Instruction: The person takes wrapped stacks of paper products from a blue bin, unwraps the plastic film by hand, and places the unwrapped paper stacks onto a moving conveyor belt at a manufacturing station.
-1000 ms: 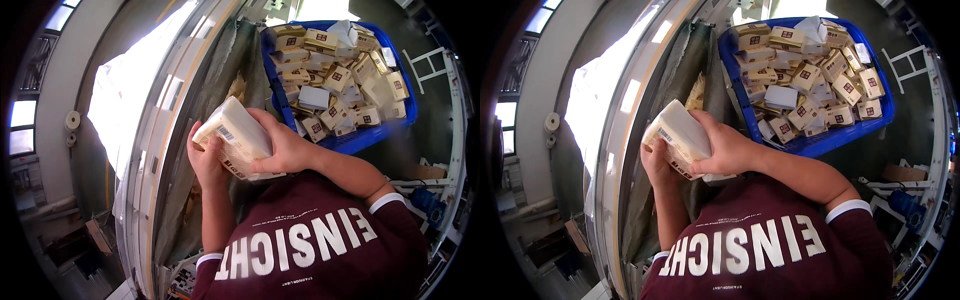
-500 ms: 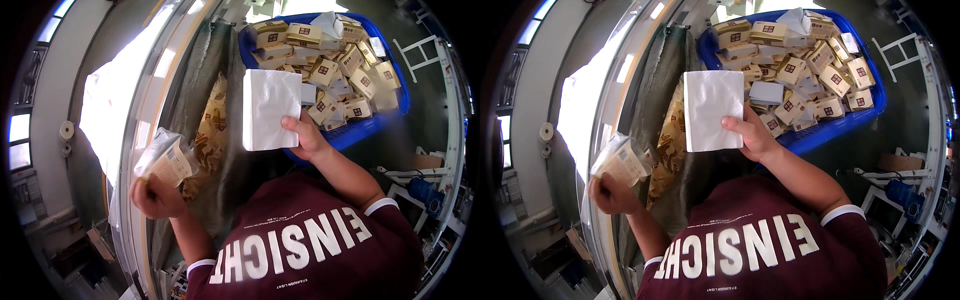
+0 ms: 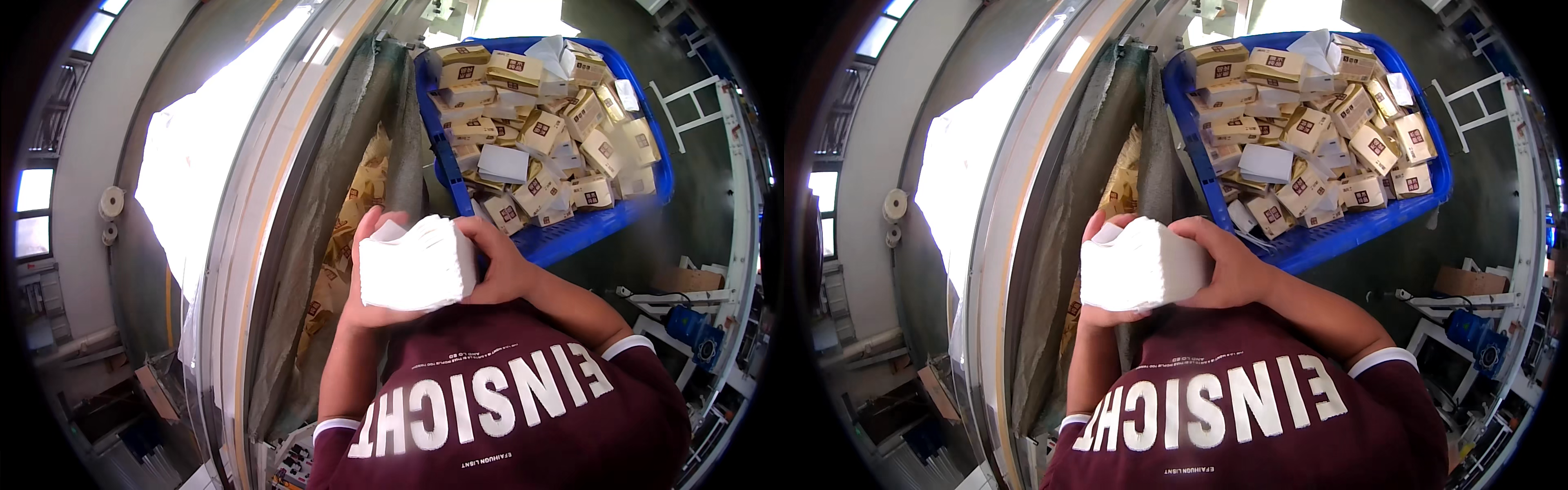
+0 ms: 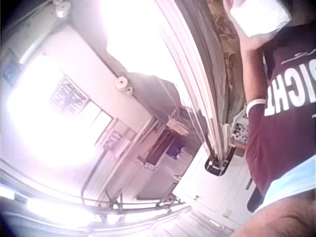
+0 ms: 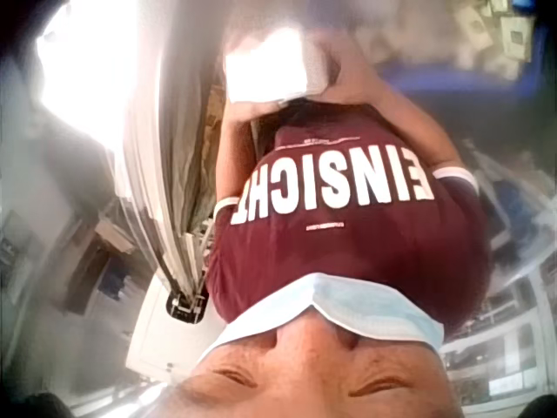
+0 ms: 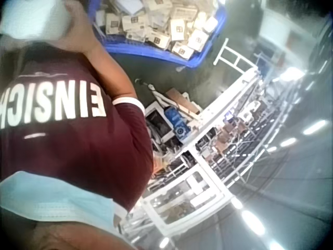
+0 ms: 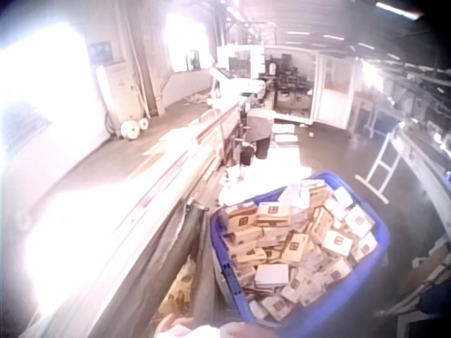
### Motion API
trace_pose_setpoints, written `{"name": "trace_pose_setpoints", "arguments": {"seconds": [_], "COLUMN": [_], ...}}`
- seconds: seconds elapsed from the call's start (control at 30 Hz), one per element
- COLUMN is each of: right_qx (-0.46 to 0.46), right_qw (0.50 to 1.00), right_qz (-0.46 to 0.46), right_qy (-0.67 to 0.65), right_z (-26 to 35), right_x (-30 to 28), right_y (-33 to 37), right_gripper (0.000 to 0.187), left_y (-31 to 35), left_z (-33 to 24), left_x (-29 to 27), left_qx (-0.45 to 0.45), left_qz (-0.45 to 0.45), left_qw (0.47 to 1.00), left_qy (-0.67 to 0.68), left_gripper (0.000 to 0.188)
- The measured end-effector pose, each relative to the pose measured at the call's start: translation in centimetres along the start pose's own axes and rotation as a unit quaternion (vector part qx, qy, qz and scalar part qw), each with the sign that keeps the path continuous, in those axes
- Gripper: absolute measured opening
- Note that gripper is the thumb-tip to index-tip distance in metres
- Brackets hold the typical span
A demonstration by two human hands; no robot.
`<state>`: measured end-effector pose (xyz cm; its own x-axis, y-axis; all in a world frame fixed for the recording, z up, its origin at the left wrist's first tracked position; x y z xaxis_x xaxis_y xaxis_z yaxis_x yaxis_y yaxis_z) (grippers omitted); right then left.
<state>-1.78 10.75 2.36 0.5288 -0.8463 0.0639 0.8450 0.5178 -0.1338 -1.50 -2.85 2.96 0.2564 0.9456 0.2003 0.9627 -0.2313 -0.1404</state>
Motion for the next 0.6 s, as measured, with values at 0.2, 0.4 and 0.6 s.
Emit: {"name": "trace_pose_setpoints", "arguments": {"seconds": [0.2,0.4,0.6], "right_qx": [-0.012,0.025,0.053], "right_qw": [0.999,0.987,0.864], "right_qz": [-0.035,-0.118,-0.336], "right_qy": [-0.035,-0.108,-0.371], "right_z": [1.3,1.0,-3.7], "right_x": [-1.4,-5.0,-7.3], "right_y": [0.5,0.9,1.7], "right_gripper": [0.095,0.064,0.06], "left_y": [0.3,-2.7,-2.0], "left_z": [2.7,2.4,6.2], "left_x": [0.7,2.9,5.2], "left_qx": [-0.116,-0.18,-0.166], "left_qz": [0.022,0.062,-0.033], "left_qw": [0.985,0.981,0.947], "left_qy": [-0.129,-0.042,0.273], "left_gripper": [0.062,0.059,0.102]}}
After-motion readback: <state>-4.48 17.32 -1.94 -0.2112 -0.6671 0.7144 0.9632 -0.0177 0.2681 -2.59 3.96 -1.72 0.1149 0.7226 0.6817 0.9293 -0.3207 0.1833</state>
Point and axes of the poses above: each hand's wrist, its own y-axis away from the middle knuckle, its own x-axis out of the palm, z = x × y, the point moved 8 cm from there along -y, towards the middle knuckle, and after that the axes turned 8 degrees about -y, right-handed, at the moved point
